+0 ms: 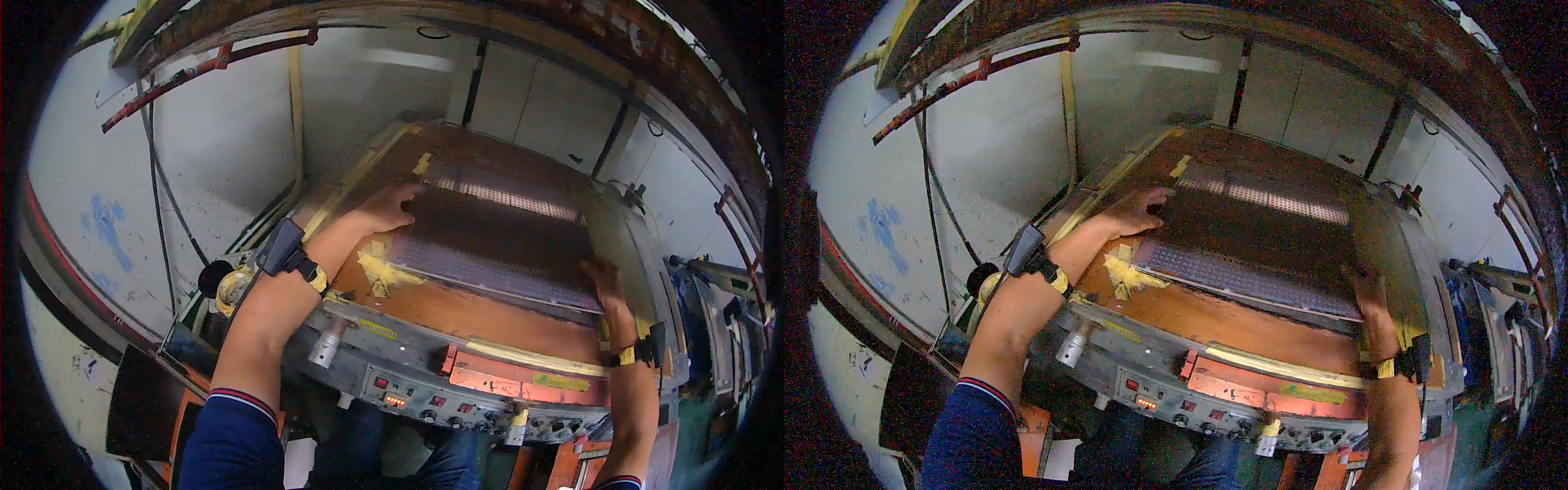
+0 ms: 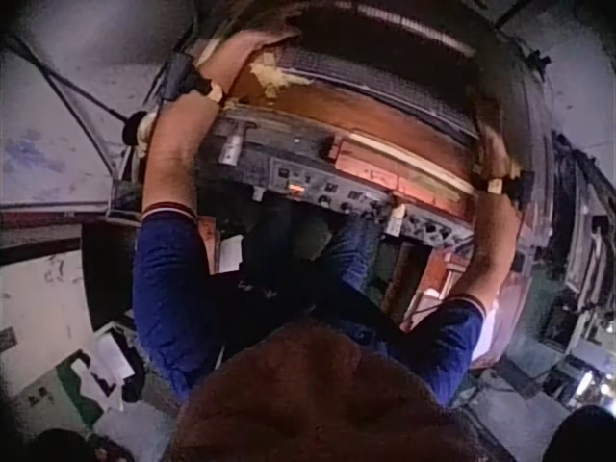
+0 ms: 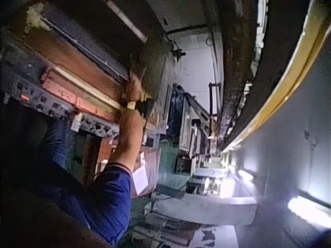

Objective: Operating a screen printing machine to print patterns onto panels and placing them in a drying rack.

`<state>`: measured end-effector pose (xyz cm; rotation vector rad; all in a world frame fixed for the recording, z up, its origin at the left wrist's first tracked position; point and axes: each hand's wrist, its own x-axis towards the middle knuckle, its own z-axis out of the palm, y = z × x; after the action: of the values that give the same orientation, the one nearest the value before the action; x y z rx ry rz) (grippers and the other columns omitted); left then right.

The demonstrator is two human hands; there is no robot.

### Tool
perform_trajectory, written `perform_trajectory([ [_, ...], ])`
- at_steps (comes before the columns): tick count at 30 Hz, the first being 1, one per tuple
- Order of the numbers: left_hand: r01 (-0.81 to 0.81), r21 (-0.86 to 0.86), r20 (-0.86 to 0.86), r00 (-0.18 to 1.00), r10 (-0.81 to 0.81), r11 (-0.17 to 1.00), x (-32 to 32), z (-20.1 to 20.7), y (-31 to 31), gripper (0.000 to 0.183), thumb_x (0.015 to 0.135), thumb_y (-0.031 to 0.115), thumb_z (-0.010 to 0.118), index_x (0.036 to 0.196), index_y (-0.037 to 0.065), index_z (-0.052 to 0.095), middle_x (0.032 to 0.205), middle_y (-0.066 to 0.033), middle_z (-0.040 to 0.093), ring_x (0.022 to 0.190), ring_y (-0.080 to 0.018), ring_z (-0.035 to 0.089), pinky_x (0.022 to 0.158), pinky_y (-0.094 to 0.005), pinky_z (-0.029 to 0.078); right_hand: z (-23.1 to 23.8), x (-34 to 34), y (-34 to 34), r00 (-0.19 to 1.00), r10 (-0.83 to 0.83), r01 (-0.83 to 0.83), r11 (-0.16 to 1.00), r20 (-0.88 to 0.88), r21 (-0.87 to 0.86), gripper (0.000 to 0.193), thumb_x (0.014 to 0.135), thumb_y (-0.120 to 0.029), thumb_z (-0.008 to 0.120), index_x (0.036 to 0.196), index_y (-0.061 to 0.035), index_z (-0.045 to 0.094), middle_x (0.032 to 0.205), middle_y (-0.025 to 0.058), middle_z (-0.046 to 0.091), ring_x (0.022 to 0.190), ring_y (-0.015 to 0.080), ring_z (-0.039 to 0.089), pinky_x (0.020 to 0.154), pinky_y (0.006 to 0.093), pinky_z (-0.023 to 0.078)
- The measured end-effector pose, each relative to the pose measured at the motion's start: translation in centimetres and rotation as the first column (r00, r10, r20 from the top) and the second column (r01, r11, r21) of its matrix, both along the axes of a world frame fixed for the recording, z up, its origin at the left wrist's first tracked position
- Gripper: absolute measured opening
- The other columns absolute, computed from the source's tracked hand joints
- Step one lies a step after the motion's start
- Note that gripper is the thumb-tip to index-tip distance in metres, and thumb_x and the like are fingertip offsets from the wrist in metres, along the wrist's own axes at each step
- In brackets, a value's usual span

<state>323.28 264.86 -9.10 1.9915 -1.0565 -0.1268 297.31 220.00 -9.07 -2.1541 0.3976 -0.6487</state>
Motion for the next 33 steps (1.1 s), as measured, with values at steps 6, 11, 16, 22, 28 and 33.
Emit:
perform_trajectory([
  [6, 0.016, -0.024, -0.054, 0.998, -0.017, 1.000, 1.1, -1.0, 0.6, 0.068, 0.078, 0.001, 0.063, 0.139, 0.009, 0.035, 0.139, -0.0201, 0.040, 0.126, -0.0279, 0.043, 0.088, -0.0345, 0.047, 0.9, -0.1, 2.3, 0.999, -0.020, 0.015, 0.995, -0.051, -0.095, 0.039, 0.077, -0.021, 0.070, 0.106, 0.0038, 0.063, 0.096, 0.0093, 0.065, 0.088, 0.0185, 0.058, 0.082, 0.0308, 0.043],
  [11, -0.030, 0.025, -0.035, 0.999, 0.031, 0.999, 0.8, -0.8, 0.5, 0.068, 0.077, 0.002, 0.063, 0.139, 0.010, 0.035, 0.137, -0.0206, 0.043, 0.125, -0.0284, 0.045, 0.092, -0.0367, 0.045, 0.2, -0.2, 1.3, 0.997, -0.050, 0.038, 0.984, -0.062, -0.172, 0.037, 0.078, -0.019, 0.067, 0.108, 0.0031, 0.062, 0.096, 0.0085, 0.065, 0.086, 0.0165, 0.057, 0.080, 0.0305, 0.044],
  [16, -0.077, 0.121, 0.059, 0.996, 0.070, 0.990, -1.5, 1.3, 1.1, 0.069, 0.076, 0.005, 0.063, 0.139, 0.009, 0.035, 0.132, -0.0219, 0.048, 0.123, -0.0298, 0.047, 0.096, -0.0372, 0.042, -1.1, -0.2, -0.1, 0.992, -0.127, 0.125, 0.955, 0.009, -0.267, 0.039, 0.077, -0.019, 0.067, 0.109, 0.0025, 0.061, 0.096, 0.0083, 0.065, 0.085, 0.0166, 0.058, 0.079, 0.0311, 0.045],
  [22, -0.159, 0.141, 0.044, 0.987, 0.155, 0.977, -8.4, 0.6, 6.5, 0.062, 0.081, 0.017, 0.061, 0.136, 0.002, 0.036, 0.127, -0.0209, 0.053, 0.120, -0.0320, 0.050, 0.097, -0.0391, 0.041, -0.2, -0.8, 2.2, 0.985, -0.174, 0.157, 0.877, 0.005, -0.455, 0.045, 0.076, -0.024, 0.068, 0.111, 0.0031, 0.060, 0.097, 0.0121, 0.066, 0.088, 0.0206, 0.059, 0.081, 0.0336, 0.044],
  [28, -0.119, -0.032, 0.326, 0.937, 0.123, 0.992, -11.6, -0.9, 7.7, 0.052, 0.085, 0.018, 0.057, 0.130, 0.000, 0.042, 0.121, -0.0202, 0.055, 0.113, -0.0351, 0.052, 0.098, -0.0407, 0.039, -0.1, -1.1, 1.4, 0.991, -0.137, 0.129, 0.946, -0.006, -0.296, 0.038, 0.077, -0.025, 0.068, 0.103, 0.0027, 0.063, 0.087, 0.0097, 0.065, 0.079, 0.0182, 0.058, 0.075, 0.0317, 0.045],
  [33, -0.117, -0.023, 0.421, 0.899, 0.116, 0.993, -12.2, -0.8, 7.8, 0.048, 0.086, 0.022, 0.054, 0.127, -0.003, 0.045, 0.123, -0.0234, 0.053, 0.115, -0.0386, 0.048, 0.100, -0.0427, 0.037, 0.7, -0.9, 3.4, 0.976, -0.198, 0.158, 0.932, -0.092, -0.328, 0.027, 0.078, -0.020, 0.067, 0.094, 0.0016, 0.064, 0.079, 0.0021, 0.062, 0.071, 0.0134, 0.053, 0.065, 0.0308, 0.044],
])
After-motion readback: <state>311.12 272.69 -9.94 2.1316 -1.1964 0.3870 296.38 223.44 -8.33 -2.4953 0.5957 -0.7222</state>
